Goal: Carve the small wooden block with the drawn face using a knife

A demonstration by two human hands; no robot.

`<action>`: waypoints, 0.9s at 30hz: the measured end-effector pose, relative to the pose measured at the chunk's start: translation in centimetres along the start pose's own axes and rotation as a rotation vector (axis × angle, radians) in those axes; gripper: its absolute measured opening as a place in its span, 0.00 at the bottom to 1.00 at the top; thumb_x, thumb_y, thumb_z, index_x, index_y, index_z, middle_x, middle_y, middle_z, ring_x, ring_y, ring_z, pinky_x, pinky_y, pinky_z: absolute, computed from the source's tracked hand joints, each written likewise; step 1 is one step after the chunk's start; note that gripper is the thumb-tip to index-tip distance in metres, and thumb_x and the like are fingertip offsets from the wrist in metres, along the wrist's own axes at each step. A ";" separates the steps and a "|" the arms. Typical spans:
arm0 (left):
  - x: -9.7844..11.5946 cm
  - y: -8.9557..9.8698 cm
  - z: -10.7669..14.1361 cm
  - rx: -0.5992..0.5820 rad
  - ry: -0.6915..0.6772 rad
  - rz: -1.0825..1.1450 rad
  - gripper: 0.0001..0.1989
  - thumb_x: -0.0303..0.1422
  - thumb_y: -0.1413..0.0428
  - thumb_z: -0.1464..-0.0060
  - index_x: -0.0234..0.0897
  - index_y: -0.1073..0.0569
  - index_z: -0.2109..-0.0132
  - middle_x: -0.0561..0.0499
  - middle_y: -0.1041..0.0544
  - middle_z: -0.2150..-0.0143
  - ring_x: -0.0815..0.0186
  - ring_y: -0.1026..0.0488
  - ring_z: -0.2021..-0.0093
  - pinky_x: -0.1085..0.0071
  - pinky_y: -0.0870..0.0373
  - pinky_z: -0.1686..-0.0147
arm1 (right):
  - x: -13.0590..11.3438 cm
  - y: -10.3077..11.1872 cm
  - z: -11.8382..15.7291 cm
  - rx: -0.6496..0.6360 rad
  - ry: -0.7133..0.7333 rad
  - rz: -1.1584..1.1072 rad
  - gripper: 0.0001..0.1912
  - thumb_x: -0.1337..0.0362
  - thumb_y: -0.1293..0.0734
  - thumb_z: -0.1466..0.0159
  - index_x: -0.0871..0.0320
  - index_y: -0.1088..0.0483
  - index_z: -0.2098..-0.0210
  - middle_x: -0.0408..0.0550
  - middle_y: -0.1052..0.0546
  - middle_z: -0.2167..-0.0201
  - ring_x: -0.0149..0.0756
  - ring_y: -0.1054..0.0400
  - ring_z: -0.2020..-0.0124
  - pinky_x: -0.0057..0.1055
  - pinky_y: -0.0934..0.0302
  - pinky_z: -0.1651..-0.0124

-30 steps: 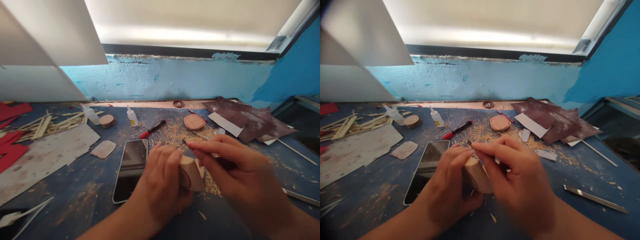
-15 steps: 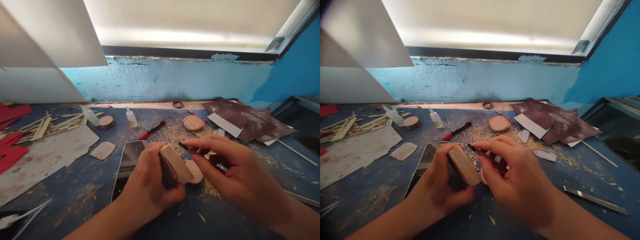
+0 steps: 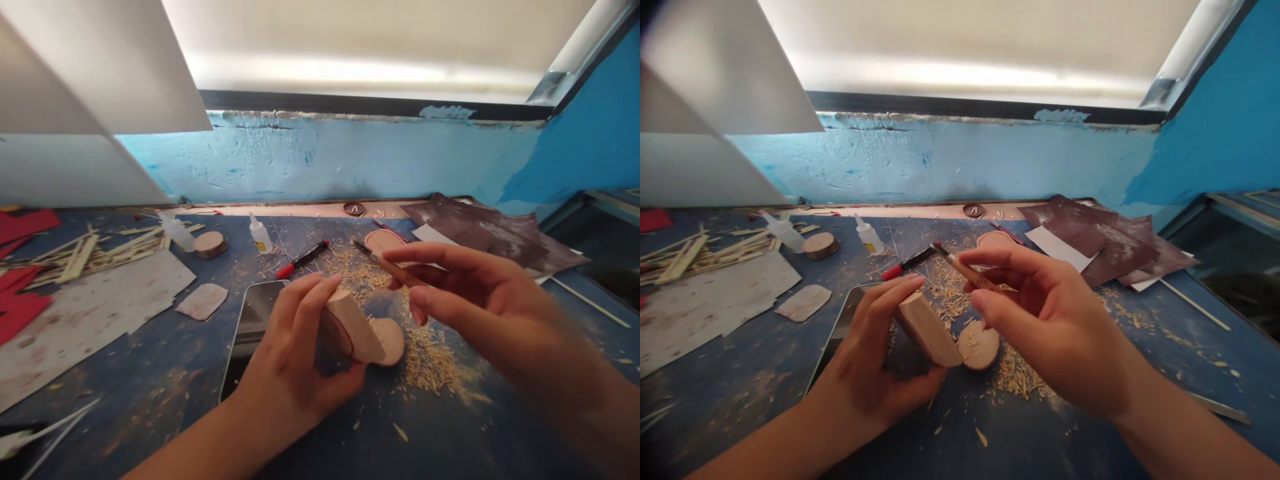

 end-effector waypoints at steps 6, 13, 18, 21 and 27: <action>-0.1 0.2 0.1 -0.041 0.024 0.115 0.50 0.29 0.36 0.52 0.38 0.50 0.26 0.37 0.37 0.32 0.48 0.35 0.31 0.49 0.32 0.33 | 0.0 1.1 -0.4 0.063 0.038 -0.045 0.14 0.73 0.29 0.34 0.53 0.20 0.51 0.48 0.16 0.49 0.32 0.20 0.56 0.18 0.24 0.63; -0.5 -1.0 0.8 -0.221 0.040 0.383 0.48 0.30 0.37 0.47 0.47 0.50 0.24 0.40 0.40 0.25 0.44 0.34 0.30 0.45 0.27 0.35 | 0.3 -0.4 0.2 -0.022 0.050 0.028 0.07 0.71 0.30 0.32 0.54 0.21 0.58 0.45 0.20 0.61 0.32 0.21 0.59 0.24 0.23 0.57; -0.1 -1.1 0.8 -0.298 0.033 0.539 0.40 0.33 0.43 0.37 0.51 0.51 0.23 0.44 0.42 0.23 0.43 0.36 0.28 0.43 0.26 0.36 | 0.8 -2.1 0.6 -0.182 0.080 0.161 0.15 0.65 0.27 0.33 0.46 0.21 0.47 0.49 0.28 0.40 0.44 0.28 0.40 0.36 0.23 0.47; -0.5 -0.9 0.4 -0.280 0.143 0.643 0.29 0.39 0.49 0.31 0.51 0.43 0.26 0.42 0.33 0.27 0.44 0.29 0.32 0.45 0.22 0.41 | 1.2 -1.9 0.4 -0.185 0.102 0.242 0.13 0.60 0.25 0.34 0.48 0.22 0.50 0.50 0.28 0.41 0.41 0.24 0.51 0.34 0.22 0.58; -3.0 -0.3 -0.2 -0.042 0.340 0.556 0.11 0.38 0.39 0.36 0.49 0.30 0.48 0.51 0.19 0.56 0.63 0.18 0.62 0.66 0.19 0.64 | 1.1 -1.1 0.1 -0.103 0.163 0.484 0.06 0.64 0.26 0.35 0.55 0.22 0.58 0.51 0.25 0.46 0.33 0.26 0.64 0.31 0.28 0.68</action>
Point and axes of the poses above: each hand's wrist, its own z-axis away from the middle knuckle, its own y-axis out of the back of the hand, x = y × z, the point moved 9 cm from there along -z, towards the middle knuckle
